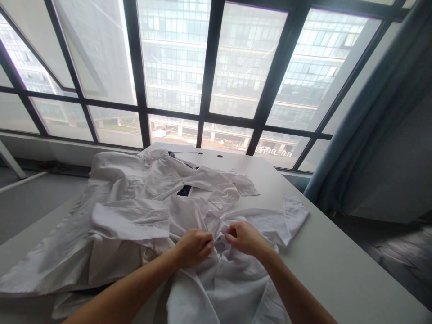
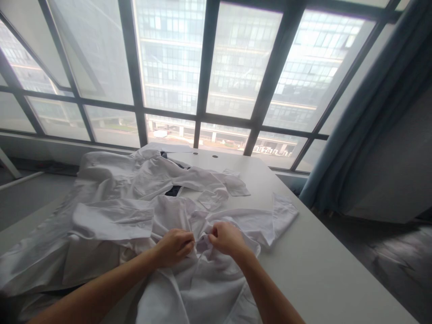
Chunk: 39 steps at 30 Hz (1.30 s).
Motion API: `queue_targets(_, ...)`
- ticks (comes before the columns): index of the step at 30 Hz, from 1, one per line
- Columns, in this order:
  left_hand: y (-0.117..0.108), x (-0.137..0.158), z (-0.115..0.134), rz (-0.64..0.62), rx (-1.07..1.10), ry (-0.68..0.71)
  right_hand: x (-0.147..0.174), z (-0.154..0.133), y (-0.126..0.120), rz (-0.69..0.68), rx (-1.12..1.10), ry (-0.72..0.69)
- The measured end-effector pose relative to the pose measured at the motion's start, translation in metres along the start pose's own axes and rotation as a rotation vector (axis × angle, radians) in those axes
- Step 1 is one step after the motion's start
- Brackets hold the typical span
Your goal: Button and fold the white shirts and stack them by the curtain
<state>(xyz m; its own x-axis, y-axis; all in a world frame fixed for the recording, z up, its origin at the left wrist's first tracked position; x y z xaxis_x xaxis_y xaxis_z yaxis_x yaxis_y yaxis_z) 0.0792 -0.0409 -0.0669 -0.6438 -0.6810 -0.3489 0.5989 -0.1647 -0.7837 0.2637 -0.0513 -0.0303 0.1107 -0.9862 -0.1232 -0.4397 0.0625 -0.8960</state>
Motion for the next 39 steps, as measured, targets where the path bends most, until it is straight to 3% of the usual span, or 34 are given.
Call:
queue_targets(1,0.002,0.0,0.001,0.001,-0.019,0.005,-0.002,-0.008,0.0,0.095,0.03,-0.013)
queue_targets(3,0.002,0.0,0.003,0.006,-0.037,0.007,-0.005,-0.025,0.006,0.151,0.085,-0.019)
queue_targets(9,-0.001,0.001,0.005,-0.014,0.013,0.052,-0.012,-0.044,0.032,-0.106,0.17,-0.103)
queue_targets(13,-0.001,-0.001,0.0,0.005,-0.074,-0.042,-0.011,-0.033,0.038,-0.053,0.166,-0.098)
queue_targets(16,-0.005,-0.003,-0.003,0.033,-0.079,-0.186,-0.009,-0.02,0.042,0.031,-0.045,-0.058)
queue_targets(20,-0.009,-0.005,-0.007,0.066,0.012,-0.355,-0.006,-0.006,0.05,0.033,-0.519,0.031)
queue_targets(23,-0.008,-0.007,-0.008,0.073,0.112,-0.346,-0.003,-0.005,0.058,-0.024,-0.806,0.128)
queue_targets(26,-0.004,-0.006,-0.01,0.073,0.24,-0.288,-0.001,-0.01,0.061,-0.031,-0.92,0.124)
queue_targets(33,0.004,-0.005,-0.018,0.046,0.338,-0.282,-0.002,-0.012,0.059,0.08,-0.695,0.033)
queue_targets(39,0.004,-0.005,-0.021,0.091,0.41,-0.27,-0.002,-0.014,0.042,0.207,-0.16,0.006)
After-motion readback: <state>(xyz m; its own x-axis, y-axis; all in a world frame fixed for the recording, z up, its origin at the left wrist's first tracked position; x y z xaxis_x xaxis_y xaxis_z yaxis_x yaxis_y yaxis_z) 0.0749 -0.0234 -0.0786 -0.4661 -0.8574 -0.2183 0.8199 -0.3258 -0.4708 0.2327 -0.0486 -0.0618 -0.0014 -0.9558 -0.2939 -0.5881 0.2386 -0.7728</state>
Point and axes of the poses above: each hand's wrist, its own x-axis away from the middle knuckle, its own y-axis out of the palm, z = x × y, the point moved 4 cm from there along -x, towards the middle knuckle, and after that the axes turned 5 degrees about z, right-handed, at the moved point
